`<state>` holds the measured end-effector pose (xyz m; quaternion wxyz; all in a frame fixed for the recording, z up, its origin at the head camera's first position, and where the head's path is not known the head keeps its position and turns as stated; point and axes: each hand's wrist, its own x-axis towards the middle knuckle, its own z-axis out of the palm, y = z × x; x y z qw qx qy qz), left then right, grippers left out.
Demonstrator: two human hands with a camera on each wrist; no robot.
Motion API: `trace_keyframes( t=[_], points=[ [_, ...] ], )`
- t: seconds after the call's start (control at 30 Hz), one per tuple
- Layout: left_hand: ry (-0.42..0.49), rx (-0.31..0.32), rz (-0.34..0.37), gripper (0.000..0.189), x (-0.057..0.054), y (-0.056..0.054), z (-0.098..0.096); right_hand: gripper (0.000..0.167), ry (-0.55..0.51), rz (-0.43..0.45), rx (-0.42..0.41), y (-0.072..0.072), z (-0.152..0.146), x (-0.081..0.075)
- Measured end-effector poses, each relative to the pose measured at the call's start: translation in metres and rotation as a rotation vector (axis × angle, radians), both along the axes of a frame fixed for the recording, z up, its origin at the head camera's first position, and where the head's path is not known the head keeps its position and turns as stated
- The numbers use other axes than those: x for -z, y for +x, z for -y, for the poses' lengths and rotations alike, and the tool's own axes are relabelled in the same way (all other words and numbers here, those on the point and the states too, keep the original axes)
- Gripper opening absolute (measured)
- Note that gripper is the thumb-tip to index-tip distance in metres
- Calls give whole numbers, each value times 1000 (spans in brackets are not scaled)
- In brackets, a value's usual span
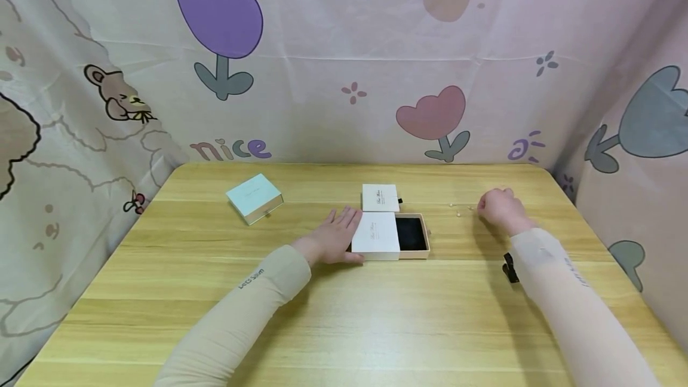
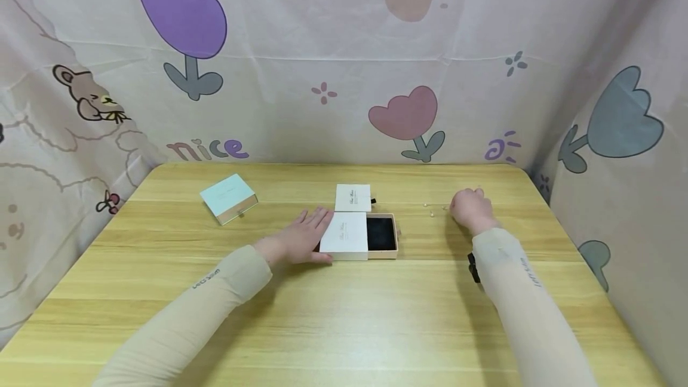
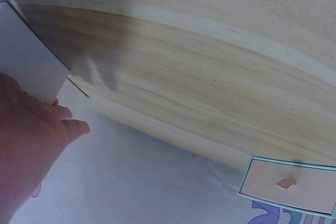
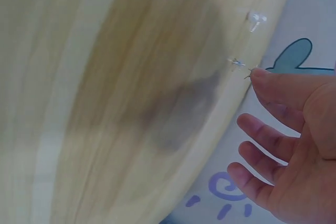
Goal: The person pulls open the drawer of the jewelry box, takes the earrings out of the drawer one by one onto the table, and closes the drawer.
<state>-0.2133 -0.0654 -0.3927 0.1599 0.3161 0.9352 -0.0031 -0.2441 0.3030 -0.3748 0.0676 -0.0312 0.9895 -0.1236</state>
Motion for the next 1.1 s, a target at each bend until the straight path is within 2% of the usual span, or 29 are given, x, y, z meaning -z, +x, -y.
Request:
trace_keyframes(
  t=[0.5, 0.77, 0.97, 1.1],
  points=[
    [-8, 7, -11, 100, 2, -2, -1, 19, 45, 27, 22, -1, 1, 11],
    [-11, 6, -15, 101, 2, -2, -1, 17, 34, 29, 26, -2, 1, 15],
    [-2, 5, -10, 100, 1, -2, 0, 18, -6, -3, 45, -1, 1, 8],
    [13, 9, -2, 101, 1, -2, 1, 22, -25, -56, 2, 1, 6, -3]
  ],
)
